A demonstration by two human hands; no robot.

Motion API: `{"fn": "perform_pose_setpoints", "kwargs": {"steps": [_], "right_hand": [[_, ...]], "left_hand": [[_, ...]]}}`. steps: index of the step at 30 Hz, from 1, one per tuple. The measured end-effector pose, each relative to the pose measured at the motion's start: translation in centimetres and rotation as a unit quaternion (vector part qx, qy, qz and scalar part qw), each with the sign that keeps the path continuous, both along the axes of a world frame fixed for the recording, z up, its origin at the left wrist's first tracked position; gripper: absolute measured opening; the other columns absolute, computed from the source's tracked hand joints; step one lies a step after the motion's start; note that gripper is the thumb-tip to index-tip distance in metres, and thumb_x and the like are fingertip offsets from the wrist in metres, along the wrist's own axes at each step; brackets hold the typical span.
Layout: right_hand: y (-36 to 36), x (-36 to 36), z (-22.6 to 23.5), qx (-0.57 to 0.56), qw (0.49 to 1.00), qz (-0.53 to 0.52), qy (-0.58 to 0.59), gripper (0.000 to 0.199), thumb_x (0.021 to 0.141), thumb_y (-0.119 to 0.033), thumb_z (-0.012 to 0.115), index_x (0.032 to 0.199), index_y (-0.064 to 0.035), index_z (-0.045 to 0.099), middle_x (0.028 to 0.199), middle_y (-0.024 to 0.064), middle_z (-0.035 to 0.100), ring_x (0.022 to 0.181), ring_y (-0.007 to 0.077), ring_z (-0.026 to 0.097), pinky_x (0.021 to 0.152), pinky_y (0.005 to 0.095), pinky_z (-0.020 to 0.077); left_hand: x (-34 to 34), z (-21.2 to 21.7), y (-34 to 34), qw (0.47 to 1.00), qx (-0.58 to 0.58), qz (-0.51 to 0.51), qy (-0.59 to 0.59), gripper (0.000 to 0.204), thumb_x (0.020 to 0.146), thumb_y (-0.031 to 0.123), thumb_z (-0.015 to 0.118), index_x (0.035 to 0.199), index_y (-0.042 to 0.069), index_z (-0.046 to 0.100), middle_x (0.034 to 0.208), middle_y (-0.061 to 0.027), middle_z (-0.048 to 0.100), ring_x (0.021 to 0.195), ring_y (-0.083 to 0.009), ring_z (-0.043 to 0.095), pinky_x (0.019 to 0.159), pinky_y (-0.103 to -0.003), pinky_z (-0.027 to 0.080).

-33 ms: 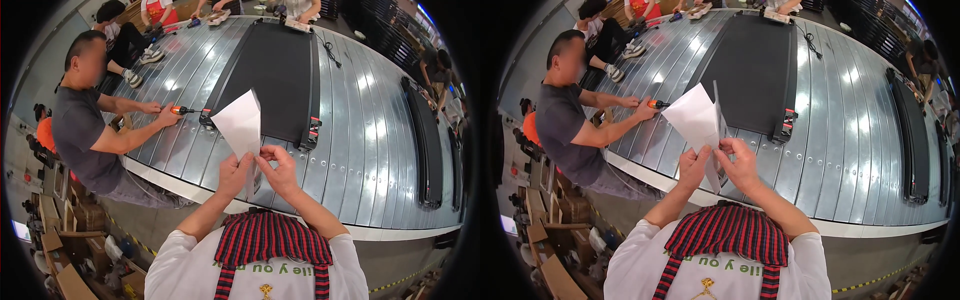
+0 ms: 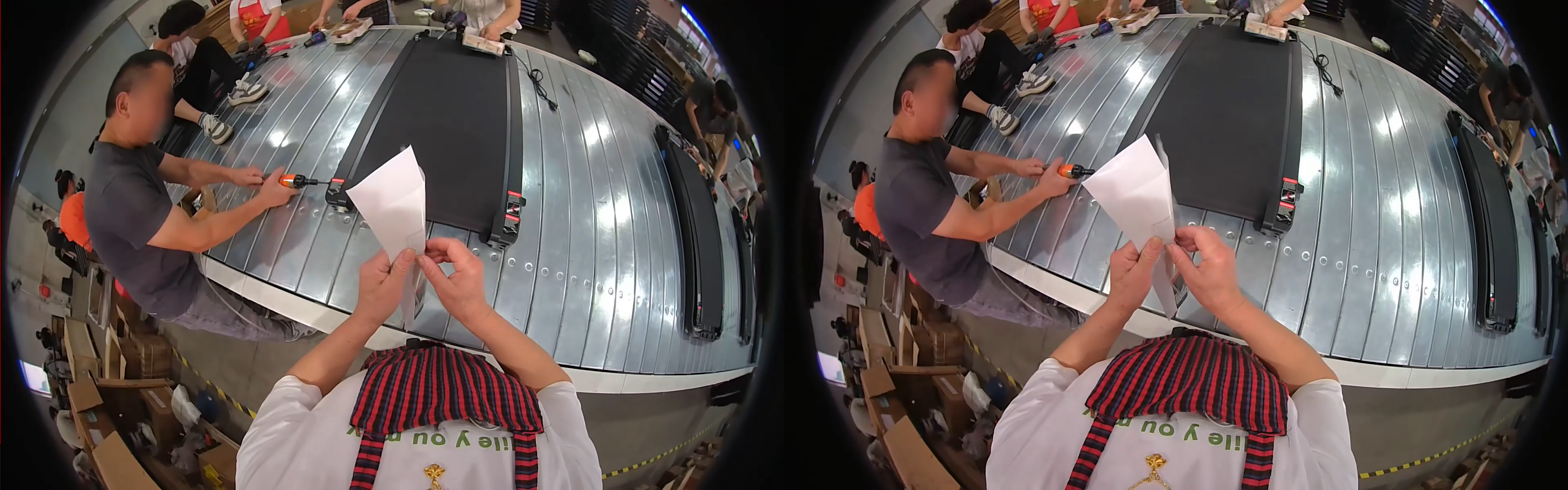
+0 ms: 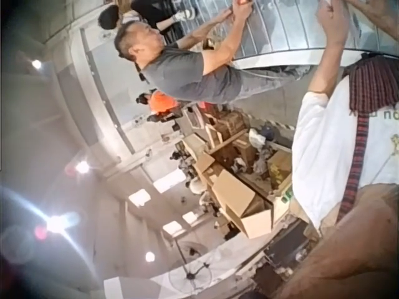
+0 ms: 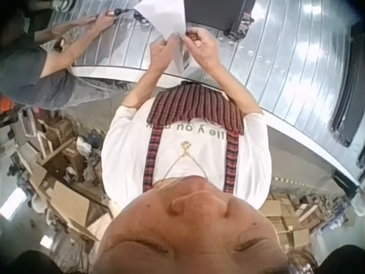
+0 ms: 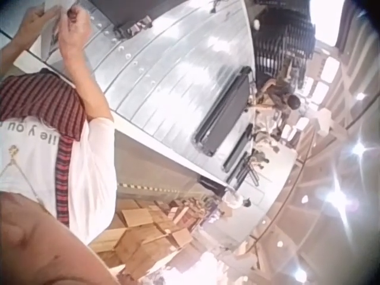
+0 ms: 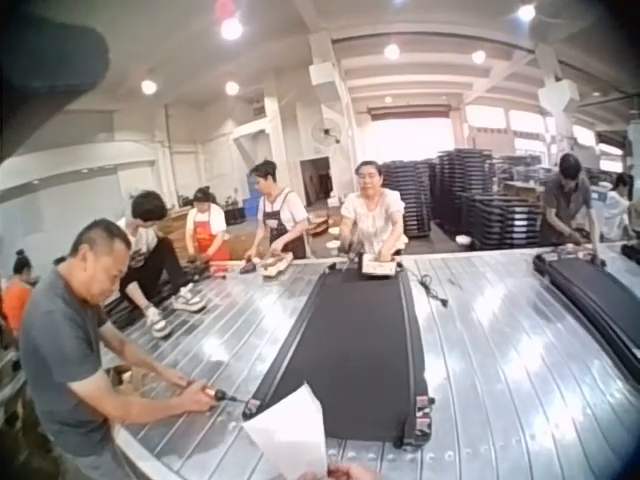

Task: Apply product labels and warning stickers to treadmills on an assembly line.

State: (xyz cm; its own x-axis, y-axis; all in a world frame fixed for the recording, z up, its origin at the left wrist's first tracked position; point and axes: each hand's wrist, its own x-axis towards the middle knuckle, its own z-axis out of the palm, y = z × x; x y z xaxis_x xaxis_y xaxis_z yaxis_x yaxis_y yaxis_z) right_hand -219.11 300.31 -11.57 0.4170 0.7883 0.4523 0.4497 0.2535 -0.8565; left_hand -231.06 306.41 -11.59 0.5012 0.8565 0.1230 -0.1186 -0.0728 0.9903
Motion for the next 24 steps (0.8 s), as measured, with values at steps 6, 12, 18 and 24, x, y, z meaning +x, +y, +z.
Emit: {"fn": "perform_pose_setpoints", "kwargs": {"steps": [6,12,18,24], "right_hand": [[0.5,-1.1,0.9,0.022,0.999,-0.017,-0.039,0.013,0.077,-0.003,0.058,0.089,0.0,0.058,0.077,0.0127,0.059,0.067,0.0235,0.06,0.059,0.0299,0.0476],[1.5,-1.6,0.2,0.012,0.999,-0.026,-0.041,0.01,0.078,-0.003,0.058,0.087,0.0013,0.059,0.078,0.0113,0.061,0.067,0.0189,0.06,0.061,0.0275,0.048],[2.2,-2.1,0.3,-0.021,1.0,0.001,-0.016,0.009,0.08,-0.004,0.058,0.086,0.0014,0.059,0.072,0.0082,0.06,0.064,0.0124,0.058,0.058,0.0242,0.0457],[2.8,-2.2,-0.8,-0.019,0.999,0.026,0.039,0.009,0.082,-0.006,0.056,0.087,0.0019,0.059,0.071,0.005,0.06,0.063,0.009,0.055,0.057,0.0222,0.0442]], "left_hand": [[-0.2,1.0,0.6,0.998,0.053,0.026,0.032,0.025,0.087,0.023,0.053,0.092,-0.001,0.061,0.077,-0.0007,0.06,0.07,-0.0063,0.05,0.06,-0.022,0.041],[-1.0,0.0,1.7,0.999,0.042,0.025,0.005,0.026,0.087,0.024,0.055,0.09,-0.001,0.062,0.076,-0.001,0.06,0.069,-0.0059,0.049,0.06,-0.022,0.041],[-2.0,-0.8,2.8,0.999,0.019,0.013,0.024,0.028,0.086,0.026,0.055,0.089,-0.001,0.061,0.072,-0.0008,0.059,0.065,-0.0052,0.05,0.056,-0.022,0.041],[-2.5,0.0,2.9,0.996,-0.093,0.002,-0.001,0.03,0.086,0.028,0.055,0.088,-0.001,0.061,0.067,0.0003,0.058,0.061,-0.0039,0.049,0.052,-0.021,0.04]]}}
